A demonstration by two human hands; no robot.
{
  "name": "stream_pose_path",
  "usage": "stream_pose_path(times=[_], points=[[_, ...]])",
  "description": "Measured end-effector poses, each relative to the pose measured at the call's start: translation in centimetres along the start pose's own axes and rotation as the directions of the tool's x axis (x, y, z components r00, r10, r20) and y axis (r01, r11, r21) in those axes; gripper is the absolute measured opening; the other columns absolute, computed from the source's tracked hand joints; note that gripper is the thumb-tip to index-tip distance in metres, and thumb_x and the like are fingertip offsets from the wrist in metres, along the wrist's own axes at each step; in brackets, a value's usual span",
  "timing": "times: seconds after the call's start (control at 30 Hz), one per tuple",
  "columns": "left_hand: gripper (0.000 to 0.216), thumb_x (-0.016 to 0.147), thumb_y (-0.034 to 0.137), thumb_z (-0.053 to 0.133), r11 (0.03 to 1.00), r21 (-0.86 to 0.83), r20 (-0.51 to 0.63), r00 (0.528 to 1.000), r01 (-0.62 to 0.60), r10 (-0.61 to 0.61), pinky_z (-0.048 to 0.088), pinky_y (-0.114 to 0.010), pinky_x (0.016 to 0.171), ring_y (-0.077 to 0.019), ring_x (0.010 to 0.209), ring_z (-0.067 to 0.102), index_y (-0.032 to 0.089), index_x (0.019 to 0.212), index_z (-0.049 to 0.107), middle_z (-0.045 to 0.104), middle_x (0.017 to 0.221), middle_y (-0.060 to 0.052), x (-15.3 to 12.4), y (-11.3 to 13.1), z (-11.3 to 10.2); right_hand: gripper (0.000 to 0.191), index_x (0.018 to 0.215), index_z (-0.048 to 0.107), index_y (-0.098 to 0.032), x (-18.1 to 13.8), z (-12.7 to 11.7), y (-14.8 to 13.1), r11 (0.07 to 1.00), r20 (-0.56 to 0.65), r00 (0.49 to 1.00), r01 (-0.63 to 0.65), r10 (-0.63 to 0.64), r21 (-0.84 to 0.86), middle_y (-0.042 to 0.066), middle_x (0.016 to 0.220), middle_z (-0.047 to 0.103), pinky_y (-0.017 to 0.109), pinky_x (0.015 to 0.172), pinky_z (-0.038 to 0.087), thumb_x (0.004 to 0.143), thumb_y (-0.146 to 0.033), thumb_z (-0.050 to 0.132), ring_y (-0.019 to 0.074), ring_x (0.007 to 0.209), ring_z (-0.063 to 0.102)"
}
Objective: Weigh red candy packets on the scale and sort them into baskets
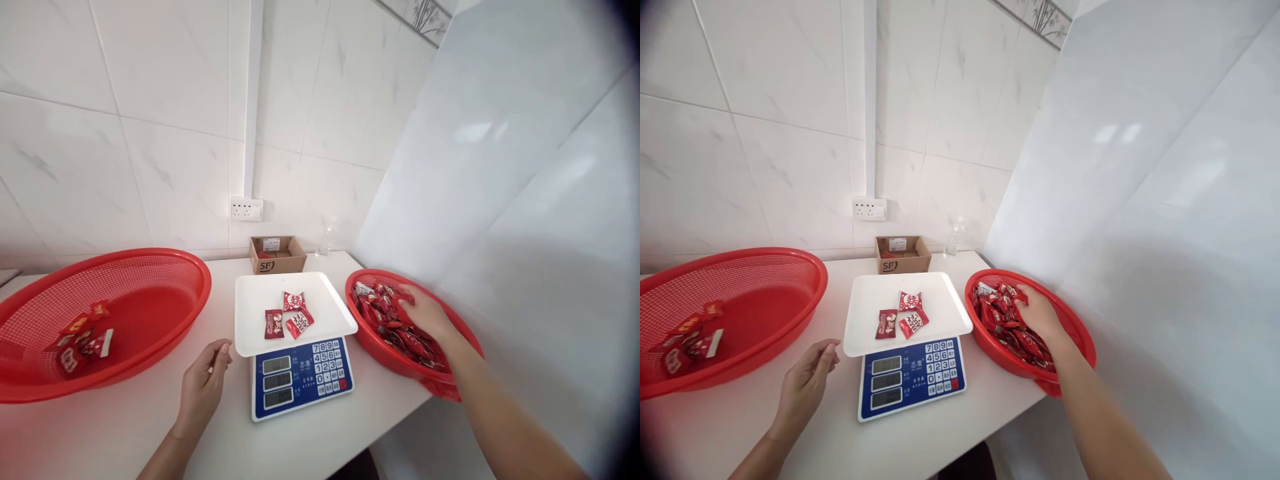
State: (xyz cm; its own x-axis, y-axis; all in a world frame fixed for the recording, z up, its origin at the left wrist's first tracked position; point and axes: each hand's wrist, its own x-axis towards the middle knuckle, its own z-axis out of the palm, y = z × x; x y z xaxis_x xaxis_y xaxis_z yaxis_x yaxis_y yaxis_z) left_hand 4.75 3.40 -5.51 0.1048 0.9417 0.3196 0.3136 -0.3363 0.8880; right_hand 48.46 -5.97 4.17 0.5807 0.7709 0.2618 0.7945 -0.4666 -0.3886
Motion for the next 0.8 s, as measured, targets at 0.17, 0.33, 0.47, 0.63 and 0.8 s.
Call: stream_pose_path(times=[0.17,0.33,0.47,0.63,0.8], points=[[0.04,0.081,0.055,0.043,1.0,-0.003,0.032,0.999,0.009,-0.008,0.052,-0.024,0.057,-0.0161,0.065,0.06,0.02,0.089,0.06,0.059,0.068,-0.001,-0.1,-0.2,0.2,0.065,0.133,0.044,-0.026,-2.1,1.0,0.4,0.994,0.482,0.87,0.098,-0.104,0.037,0.006,0.131,0.052,0.034,0.092,0.042,0.07,-0.026,0.06,0.0252,0.113,0.053],[0.039,0.082,0.054,0.043,1.0,0.03,0.032,0.999,-0.004,0.003,0.052,-0.024,0.058,-0.016,0.066,0.06,0.02,0.09,0.061,0.06,0.069,-0.001,0.0,-0.6,0.2,0.052,0.123,0.054,-0.027,-2.5,2.0,1.5,0.995,0.384,0.923,0.056,-0.022,-0.078,0.005,0.114,0.063,0.035,0.084,0.043,0.071,-0.02,0.056,0.0252,0.099,0.06],[0.04,0.082,0.054,0.042,0.999,0.044,0.016,1.0,-0.004,0.004,0.052,-0.024,0.059,-0.0162,0.065,0.06,0.02,0.092,0.06,0.06,0.069,-0.001,0.1,-0.9,0.2,0.028,0.097,0.063,-0.025,-2.0,1.5,2.2,0.998,0.281,0.96,0.005,0.012,-0.059,0.002,0.096,0.068,0.031,0.077,0.043,0.072,-0.019,0.052,0.0223,0.087,0.062],[0.041,0.081,0.055,0.042,0.999,0.046,0.036,0.999,0.009,-0.01,0.053,-0.024,0.058,-0.0166,0.066,0.061,0.02,0.092,0.06,0.061,0.069,-0.001,0.0,-0.7,0.1,0.022,0.096,0.06,-0.024,-1.7,1.2,1.6,0.995,0.18,0.982,-0.039,0.054,-0.091,0.003,0.096,0.067,0.029,0.073,0.042,0.076,-0.027,0.052,0.0217,0.087,0.062],[0.041,0.081,0.056,0.042,0.999,0.041,0.033,0.999,0.015,-0.017,0.053,-0.025,0.058,-0.017,0.067,0.061,0.02,0.091,0.06,0.06,0.07,-0.001,0.0,-0.5,0.1,0.033,0.104,0.061,-0.021,-0.8,2.7,0.4,0.991,0.274,0.962,0.027,0.011,-0.134,0.008,0.103,0.066,0.029,0.075,0.041,0.08,-0.04,0.05,0.0234,0.094,0.06]])
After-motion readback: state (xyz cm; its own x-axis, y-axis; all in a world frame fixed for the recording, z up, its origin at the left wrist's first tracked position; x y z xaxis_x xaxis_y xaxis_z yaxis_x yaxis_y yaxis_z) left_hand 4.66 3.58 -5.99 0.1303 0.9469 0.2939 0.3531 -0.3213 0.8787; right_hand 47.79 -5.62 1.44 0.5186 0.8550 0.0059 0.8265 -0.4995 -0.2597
